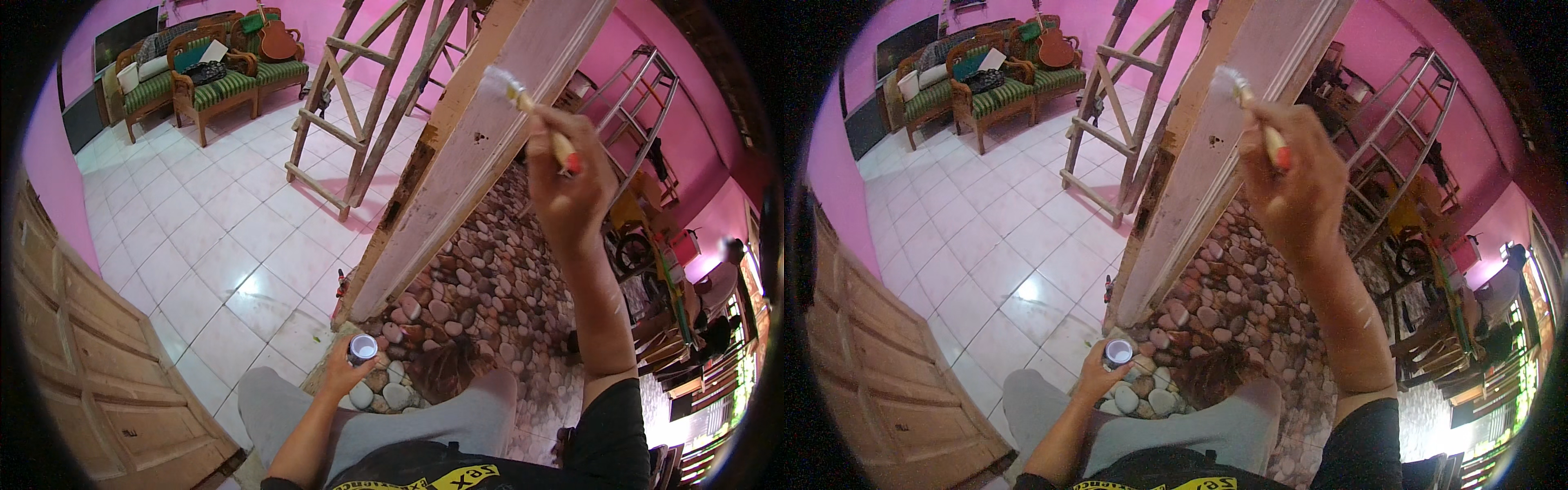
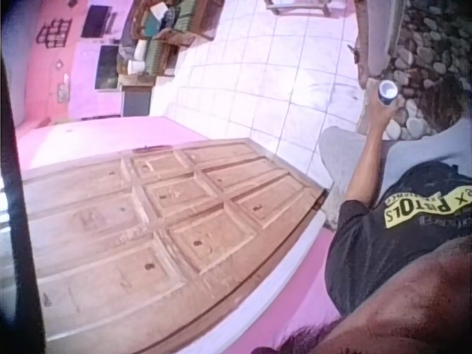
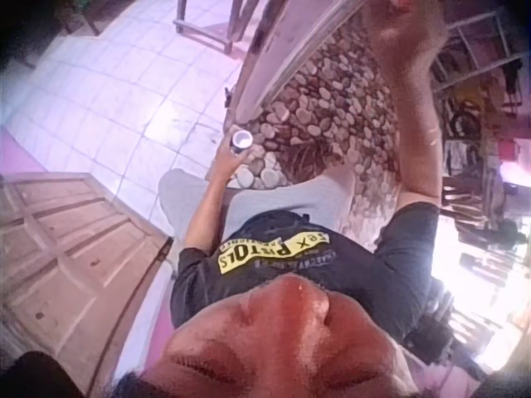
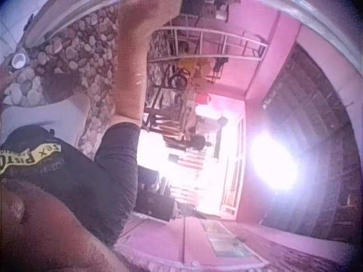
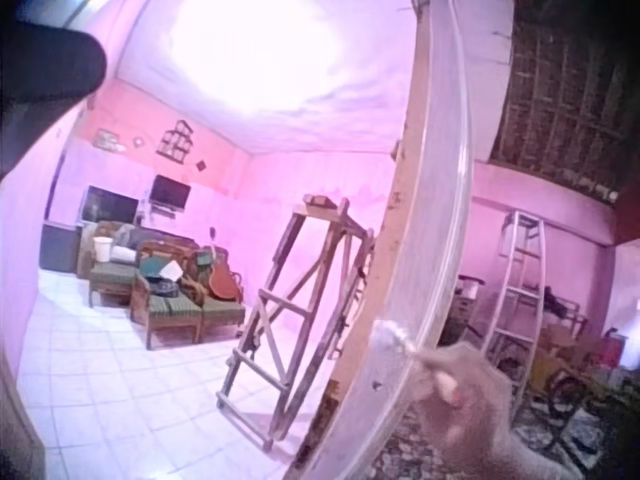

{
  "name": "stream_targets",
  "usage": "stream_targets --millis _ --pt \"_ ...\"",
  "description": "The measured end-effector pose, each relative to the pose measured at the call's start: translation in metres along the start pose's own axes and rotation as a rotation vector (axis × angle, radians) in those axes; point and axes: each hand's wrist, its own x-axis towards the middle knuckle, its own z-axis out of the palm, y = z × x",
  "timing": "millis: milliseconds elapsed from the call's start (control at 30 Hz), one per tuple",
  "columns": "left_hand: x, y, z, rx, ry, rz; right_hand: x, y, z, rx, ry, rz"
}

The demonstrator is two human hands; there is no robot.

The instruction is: The person paints a wooden door frame with white paint using a brush, dipping the brush into a small plastic cup of paint held in the other hand.

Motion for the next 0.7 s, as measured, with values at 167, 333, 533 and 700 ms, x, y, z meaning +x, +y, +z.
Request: stream_targets --millis 167,333,533,700 --pt "0.001 -0.014 0.001 0.075 -0.022 0.044 -0.038 -0.014 0.004 0.092 -0.201 0.031" --pt "0.003 -0.014 0.002 0.055 -0.032 0.019 -0.031 0.003 0.015 0.031 -0.241 -0.035" --pt "0.002 -0.022 0.000 0.075 -0.023 0.023 0.042 0.007 -0.016 -0.166 0.080 0.010" --pt "0.004 -0.017 0.001 0.112 -0.034 0.018 -0.006 -0.010 -0.007 0.026 -0.144 -0.007"
